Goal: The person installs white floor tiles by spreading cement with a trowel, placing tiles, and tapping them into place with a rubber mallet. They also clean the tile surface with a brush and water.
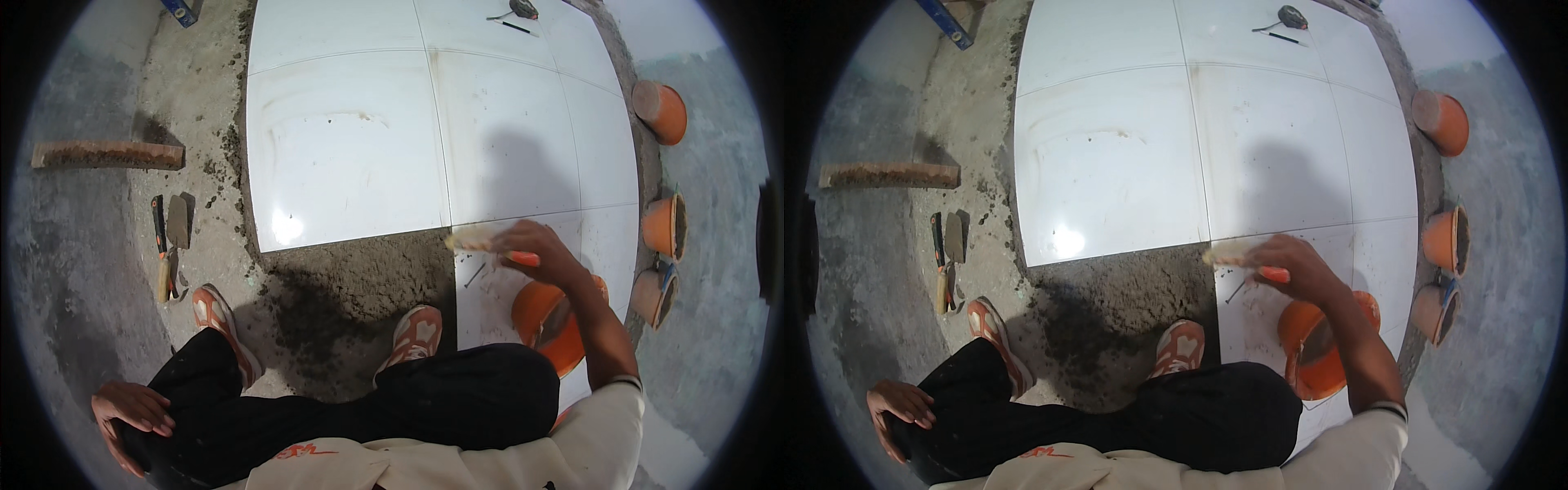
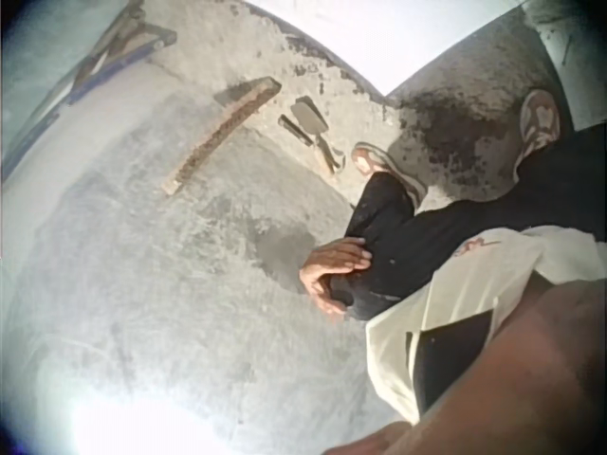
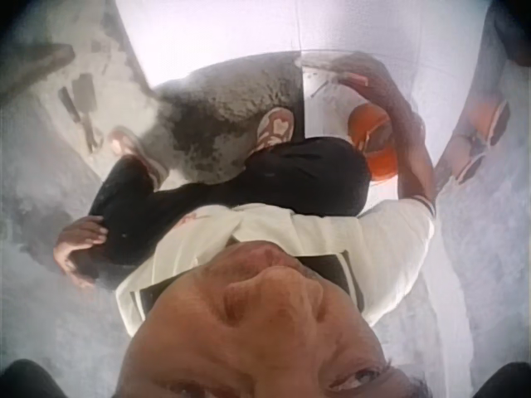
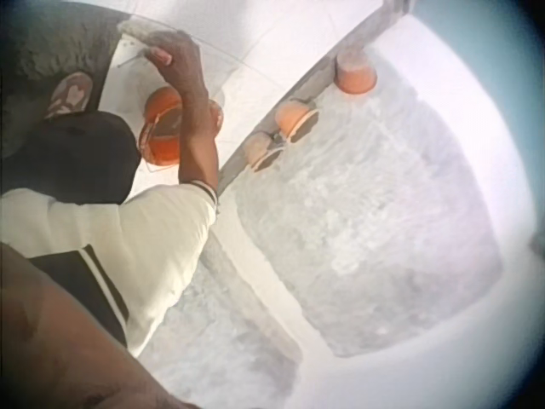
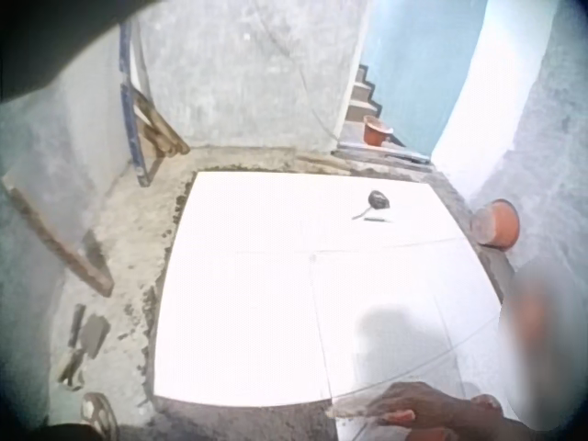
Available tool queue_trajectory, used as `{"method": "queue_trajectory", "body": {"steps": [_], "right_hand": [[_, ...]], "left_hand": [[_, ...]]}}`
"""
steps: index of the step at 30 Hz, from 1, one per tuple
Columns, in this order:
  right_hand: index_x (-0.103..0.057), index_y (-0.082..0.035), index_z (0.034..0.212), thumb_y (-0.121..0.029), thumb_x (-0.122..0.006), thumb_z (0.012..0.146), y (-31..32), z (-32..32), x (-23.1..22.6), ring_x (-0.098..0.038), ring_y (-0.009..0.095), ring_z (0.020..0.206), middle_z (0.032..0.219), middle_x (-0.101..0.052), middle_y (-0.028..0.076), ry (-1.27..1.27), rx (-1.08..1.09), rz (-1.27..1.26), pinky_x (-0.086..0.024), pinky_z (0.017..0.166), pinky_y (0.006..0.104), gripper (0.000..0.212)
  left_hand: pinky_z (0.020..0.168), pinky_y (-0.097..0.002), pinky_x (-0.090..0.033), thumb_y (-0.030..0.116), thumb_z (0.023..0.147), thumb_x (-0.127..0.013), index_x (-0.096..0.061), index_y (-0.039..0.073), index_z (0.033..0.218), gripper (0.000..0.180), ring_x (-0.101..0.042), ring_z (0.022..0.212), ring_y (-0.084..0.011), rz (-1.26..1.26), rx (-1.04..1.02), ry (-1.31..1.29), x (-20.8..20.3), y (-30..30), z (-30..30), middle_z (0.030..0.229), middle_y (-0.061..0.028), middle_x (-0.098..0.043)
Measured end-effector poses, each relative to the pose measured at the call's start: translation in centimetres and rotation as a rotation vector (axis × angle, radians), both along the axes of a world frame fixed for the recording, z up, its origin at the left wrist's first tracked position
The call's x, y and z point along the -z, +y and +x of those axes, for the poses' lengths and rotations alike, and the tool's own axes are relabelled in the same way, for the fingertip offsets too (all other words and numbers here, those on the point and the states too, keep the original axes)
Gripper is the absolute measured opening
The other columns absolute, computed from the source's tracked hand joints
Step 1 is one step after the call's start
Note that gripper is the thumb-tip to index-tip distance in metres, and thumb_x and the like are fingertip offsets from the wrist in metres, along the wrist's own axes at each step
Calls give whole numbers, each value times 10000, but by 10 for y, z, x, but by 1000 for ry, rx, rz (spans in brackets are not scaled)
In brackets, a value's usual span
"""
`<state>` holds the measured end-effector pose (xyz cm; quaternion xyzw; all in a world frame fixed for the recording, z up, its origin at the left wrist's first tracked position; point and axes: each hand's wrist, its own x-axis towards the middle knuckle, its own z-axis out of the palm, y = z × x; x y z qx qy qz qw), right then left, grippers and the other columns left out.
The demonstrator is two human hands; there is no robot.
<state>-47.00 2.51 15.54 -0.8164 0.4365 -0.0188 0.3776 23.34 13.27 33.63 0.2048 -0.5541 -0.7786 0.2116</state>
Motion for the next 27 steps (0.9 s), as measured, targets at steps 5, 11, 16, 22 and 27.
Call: {"method": "queue_trajectory", "body": {"steps": [5, 11, 16, 22, 27], "right_hand": [[-763, -22, 1047, -13, -737, 955, -57, -9, 3, -705, 145, 928, 1023, -759, 53, -355, 629, -111, -579, 834, 313, 96], [-763, -5, 1076, -250, -769, 962, -272, 46, 51, -653, 115, 774, 898, -720, 34, -614, 1011, -224, -538, 709, 289, 270], [-790, 8, 1012, -279, -799, 883, -321, 61, 74, -734, 155, 794, 928, -774, 108, -281, 881, -184, -580, 740, 324, 315], [-780, -7, 917, -324, -790, 882, -342, 79, 69, -668, 128, 708, 815, -746, 56, -246, 845, -435, -525, 678, 289, 320], [-786, 4, 957, -483, -799, 827, -371, 77, 98, -774, 321, 867, 916, -788, 187, -63, 896, -445, -592, 833, 404, 504]], "left_hand": [[1195, -455, -403, 263, 571, -1055, -562, -100, 1456, 1076, -689, 1261, -369, 20, 9, 13, 1, 1, 1, 1265, -264, -734], [1214, -453, -373, 265, 593, -1049, -527, -92, 1490, 1098, -661, 1306, -361, 19, 51, 41, 10, 4, 4, 1315, -261, -712], [1226, -427, -358, 298, 638, -1033, -499, -71, 1521, 1096, -623, 1364, -315, 69, 35, 40, 3, 16, 7, 1383, -220, -688], [1231, -399, -355, 355, 683, -1011, -452, -39, 1564, 1115, -614, 1372, -297, 69, 62, 12, -5, 17, 16, 1412, -187, -679], [1200, -388, -403, 345, 620, -1039, -529, -44, 1502, 1091, -676, 1278, -298, 64, 40, -38, -4, 9, 15, 1324, -183, -725]]}}
